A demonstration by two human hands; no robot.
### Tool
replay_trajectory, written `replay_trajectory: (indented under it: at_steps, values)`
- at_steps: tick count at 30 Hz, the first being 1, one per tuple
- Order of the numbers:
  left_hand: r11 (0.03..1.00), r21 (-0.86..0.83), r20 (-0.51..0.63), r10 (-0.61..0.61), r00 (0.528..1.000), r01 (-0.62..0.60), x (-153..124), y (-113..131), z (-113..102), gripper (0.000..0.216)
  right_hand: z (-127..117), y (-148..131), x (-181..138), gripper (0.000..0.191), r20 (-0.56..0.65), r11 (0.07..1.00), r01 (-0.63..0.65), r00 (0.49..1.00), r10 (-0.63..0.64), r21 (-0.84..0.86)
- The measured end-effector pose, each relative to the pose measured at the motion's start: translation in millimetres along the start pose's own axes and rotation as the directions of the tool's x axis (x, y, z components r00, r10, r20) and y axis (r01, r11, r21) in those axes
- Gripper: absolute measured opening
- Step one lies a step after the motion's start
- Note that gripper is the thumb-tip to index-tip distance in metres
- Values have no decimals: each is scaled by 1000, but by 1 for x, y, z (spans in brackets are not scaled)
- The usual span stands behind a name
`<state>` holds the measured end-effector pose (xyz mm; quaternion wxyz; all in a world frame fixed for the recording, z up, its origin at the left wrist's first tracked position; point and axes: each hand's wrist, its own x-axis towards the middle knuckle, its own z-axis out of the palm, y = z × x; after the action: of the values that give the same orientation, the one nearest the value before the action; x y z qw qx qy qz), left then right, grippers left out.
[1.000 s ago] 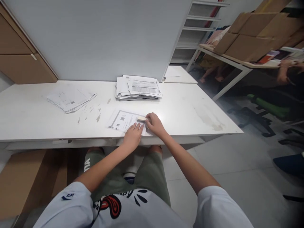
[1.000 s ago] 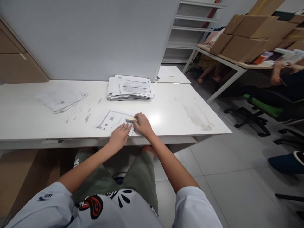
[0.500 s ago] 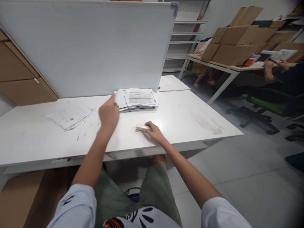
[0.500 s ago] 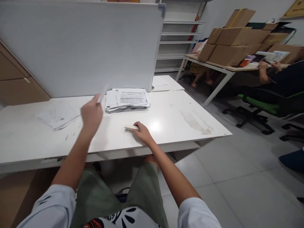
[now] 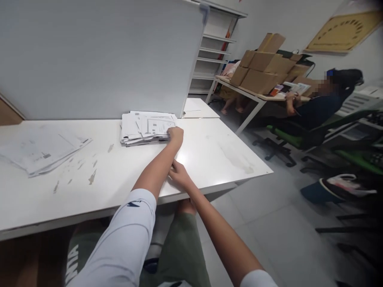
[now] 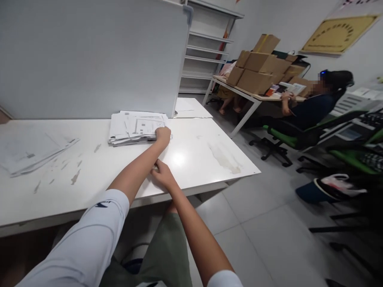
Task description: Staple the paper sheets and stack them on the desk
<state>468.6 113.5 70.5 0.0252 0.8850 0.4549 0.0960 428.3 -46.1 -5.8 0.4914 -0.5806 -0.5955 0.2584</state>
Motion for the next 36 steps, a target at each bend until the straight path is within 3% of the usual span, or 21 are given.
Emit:
replay_trajectory:
  at_steps: [4, 7, 9, 11, 12, 14, 15, 16, 19, 21, 23, 27, 30, 36]
  values:
    - [997, -51, -24, -50, 998, 49, 3, -4, 12, 56, -3, -1, -2, 27, -3, 999, -36, 999, 36, -18]
    - [990, -24, -107, 135, 985, -138, -17, -19, 21, 60, -4, -1, -5, 25, -8, 998, -45, 999, 45, -45]
    - [955, 20, -170, 295, 940, -296, -33, -39, 20, 56, -5, 0, -7, 25, -10, 996, -56, 998, 55, -69]
    - [913, 71, -191, 409, 893, -403, -42, -72, 6, 51, -6, 1, -10, 27, -10, 994, -74, 997, 74, -85]
    - [909, 88, -176, 418, 891, -408, -44, -95, -5, 49, -6, 1, -11, 28, -7, 993, -82, 997, 82, -89]
    - [957, 102, -90, 279, 956, -270, -50, -154, -35, 45, -7, 2, -13, 29, -3, 991, -92, 996, 92, -97]
    - [991, 113, -24, 80, 997, -77, -56, -189, -52, 44, -8, 1, -13, 29, -2, 990, -95, 995, 95, -100]
    - [986, 139, 38, -100, 994, 94, -66, -226, -67, 45, -8, 0, -14, 30, -1, 990, -98, 995, 98, -103]
    - [915, 224, 148, -371, 917, 335, -126, -332, -96, 53, -8, -3, -16, 29, -2, 988, -108, 994, 108, -109]
    - [825, 216, 70, -547, 834, 522, -178, -384, -99, 71, -8, -4, -17, 29, 1, 988, -106, 994, 107, -114]
    - [765, 139, -1, -635, 772, 629, -223, -416, -93, 78, -7, -4, -18, 29, -1, 987, -102, 995, 103, -120]
    - [736, -10, -128, -673, 729, 677, -267, -435, -77, 66, -7, -2, -18, 30, -9, 987, -100, 995, 99, -124]
    - [708, -87, -191, -702, 686, 700, -273, -436, -72, 53, -6, -3, -18, 30, -19, 987, -98, 995, 97, -127]
    - [667, -193, -242, -743, 624, 720, -278, -442, -70, 56, -6, -6, -20, 30, -30, 983, -117, 993, 114, -139]
